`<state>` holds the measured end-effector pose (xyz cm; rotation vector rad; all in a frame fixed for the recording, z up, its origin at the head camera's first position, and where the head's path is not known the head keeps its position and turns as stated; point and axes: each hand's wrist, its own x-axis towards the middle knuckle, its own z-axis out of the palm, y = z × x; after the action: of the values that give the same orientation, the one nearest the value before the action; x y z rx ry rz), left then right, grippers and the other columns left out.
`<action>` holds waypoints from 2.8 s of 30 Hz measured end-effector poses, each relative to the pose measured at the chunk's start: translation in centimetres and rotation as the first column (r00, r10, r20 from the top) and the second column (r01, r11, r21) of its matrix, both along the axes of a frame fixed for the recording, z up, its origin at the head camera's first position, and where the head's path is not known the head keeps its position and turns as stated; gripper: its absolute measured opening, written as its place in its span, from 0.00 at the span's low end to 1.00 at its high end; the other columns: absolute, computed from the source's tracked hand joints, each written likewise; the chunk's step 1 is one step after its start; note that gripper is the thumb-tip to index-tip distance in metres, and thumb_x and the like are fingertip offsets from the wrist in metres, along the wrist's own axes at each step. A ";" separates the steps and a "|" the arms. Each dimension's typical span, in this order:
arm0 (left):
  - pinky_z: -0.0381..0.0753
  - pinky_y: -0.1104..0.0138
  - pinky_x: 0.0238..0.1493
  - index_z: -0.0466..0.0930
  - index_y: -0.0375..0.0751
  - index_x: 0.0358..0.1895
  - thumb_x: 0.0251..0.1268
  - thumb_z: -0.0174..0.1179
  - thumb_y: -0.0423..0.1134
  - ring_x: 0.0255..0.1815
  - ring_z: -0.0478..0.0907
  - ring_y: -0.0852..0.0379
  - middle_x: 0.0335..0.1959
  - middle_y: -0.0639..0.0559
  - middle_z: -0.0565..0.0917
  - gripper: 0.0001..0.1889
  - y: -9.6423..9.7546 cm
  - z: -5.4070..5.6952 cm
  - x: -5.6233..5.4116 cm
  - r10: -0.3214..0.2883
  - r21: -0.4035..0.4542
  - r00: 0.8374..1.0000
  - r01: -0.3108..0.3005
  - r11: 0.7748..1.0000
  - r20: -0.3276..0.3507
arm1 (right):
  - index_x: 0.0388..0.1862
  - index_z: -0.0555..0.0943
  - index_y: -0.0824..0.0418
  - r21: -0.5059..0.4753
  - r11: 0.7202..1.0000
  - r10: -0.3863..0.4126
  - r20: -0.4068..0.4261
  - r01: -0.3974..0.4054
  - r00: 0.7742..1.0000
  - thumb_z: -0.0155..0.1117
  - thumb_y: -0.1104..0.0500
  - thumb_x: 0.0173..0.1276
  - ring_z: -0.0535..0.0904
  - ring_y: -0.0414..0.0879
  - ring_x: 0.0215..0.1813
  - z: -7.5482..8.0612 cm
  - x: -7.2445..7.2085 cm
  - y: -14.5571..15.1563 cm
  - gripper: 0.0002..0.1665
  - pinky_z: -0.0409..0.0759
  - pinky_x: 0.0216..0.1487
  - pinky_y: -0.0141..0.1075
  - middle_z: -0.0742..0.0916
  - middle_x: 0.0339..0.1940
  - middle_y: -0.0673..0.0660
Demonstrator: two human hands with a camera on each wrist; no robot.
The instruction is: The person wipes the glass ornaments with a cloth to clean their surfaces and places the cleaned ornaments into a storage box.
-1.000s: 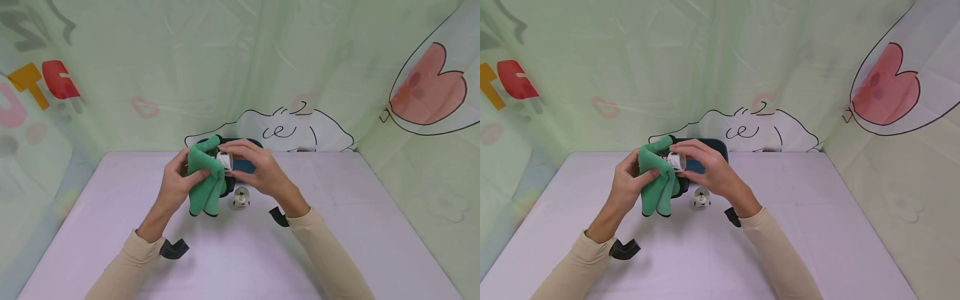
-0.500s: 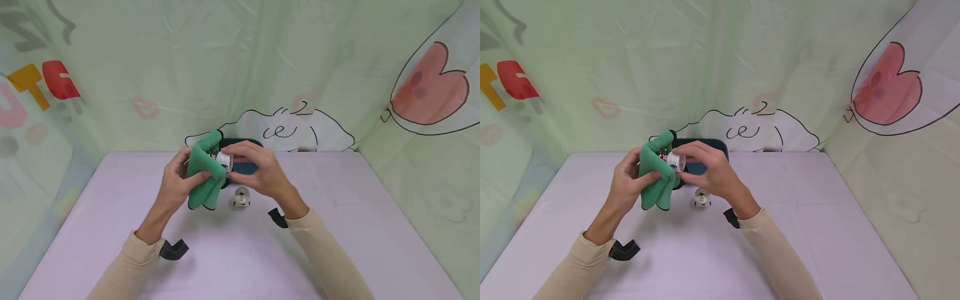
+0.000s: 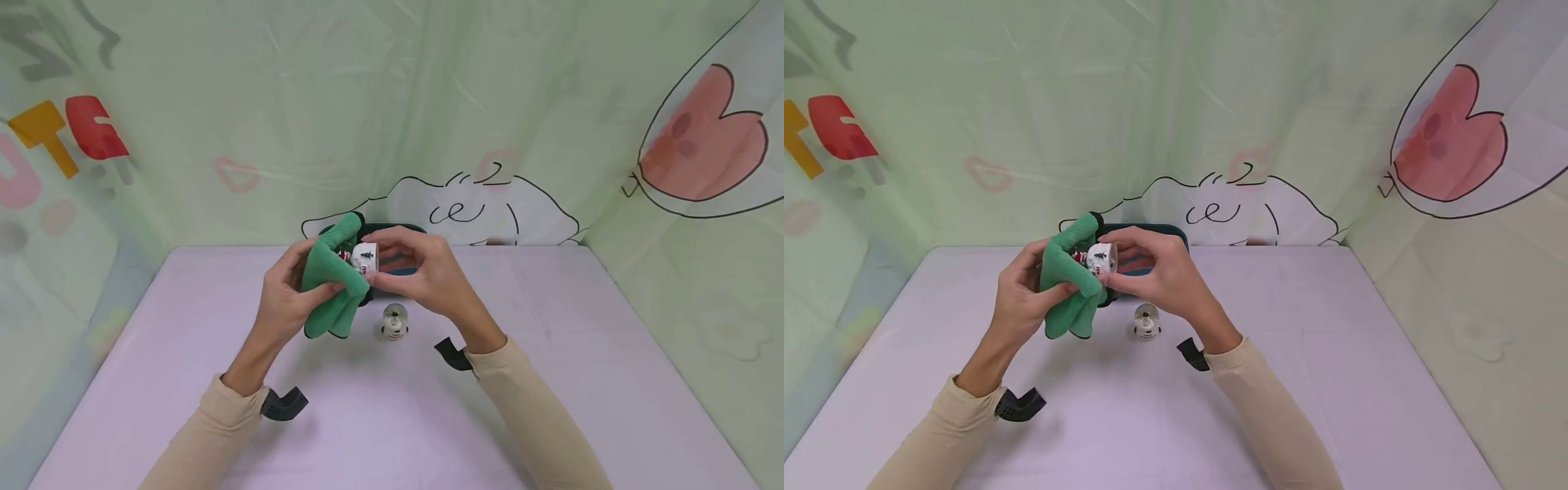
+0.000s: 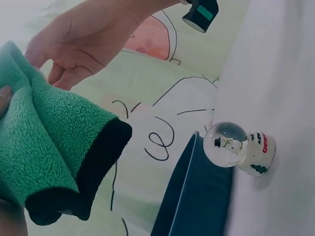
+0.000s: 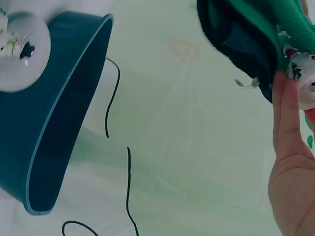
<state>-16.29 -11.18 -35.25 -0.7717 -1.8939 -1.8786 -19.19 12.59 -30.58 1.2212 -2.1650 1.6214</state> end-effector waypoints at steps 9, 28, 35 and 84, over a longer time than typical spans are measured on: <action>0.82 0.64 0.55 0.73 0.31 0.66 0.53 0.69 0.15 0.55 0.80 0.51 0.60 0.49 0.81 0.34 0.3 0.1 -0.1 -0.014 -0.005 0.999 0.014 1.000 -0.041 | 0.52 0.84 0.57 0.010 1.000 -0.022 0.231 0.020 0.973 0.74 0.61 0.65 0.87 0.54 0.38 0.2 0.0 0.3 0.17 0.86 0.41 0.38 0.88 0.38 0.56; 0.83 0.65 0.51 0.75 0.31 0.63 0.55 0.68 0.18 0.50 0.82 0.54 0.53 0.53 0.84 0.29 0.0 -0.2 -0.3 0.001 -0.005 1.000 -0.001 1.000 -0.029 | 0.61 0.81 0.64 0.006 0.998 0.059 0.166 -0.061 0.984 0.74 0.72 0.61 0.86 0.50 0.54 0.2 0.1 0.3 0.29 0.84 0.56 0.43 0.85 0.57 0.58; 0.84 0.64 0.51 0.75 0.31 0.63 0.56 0.67 0.17 0.51 0.83 0.52 0.53 0.50 0.84 0.29 -0.1 0.1 -0.4 -0.013 0.016 1.000 0.012 1.000 0.020 | 0.60 0.81 0.67 -0.012 0.995 0.094 0.026 -0.094 0.995 0.76 0.74 0.57 0.85 0.51 0.55 -0.1 -0.1 0.3 0.30 0.84 0.56 0.42 0.85 0.57 0.60; 0.83 0.65 0.52 0.75 0.34 0.64 0.61 0.72 0.30 0.51 0.81 0.52 0.52 0.52 0.84 0.27 -0.6 -0.2 -0.5 -0.100 -0.004 0.992 0.101 0.995 0.073 | 0.58 0.83 0.62 0.004 0.998 0.061 0.030 -0.061 0.998 0.78 0.68 0.58 0.87 0.48 0.49 -0.3 0.0 0.3 0.27 0.87 0.51 0.42 0.87 0.51 0.55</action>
<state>-16.76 -11.79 -35.42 -0.8257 -1.9400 -1.9865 -19.17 12.86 -30.93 1.2853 -2.1711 1.6688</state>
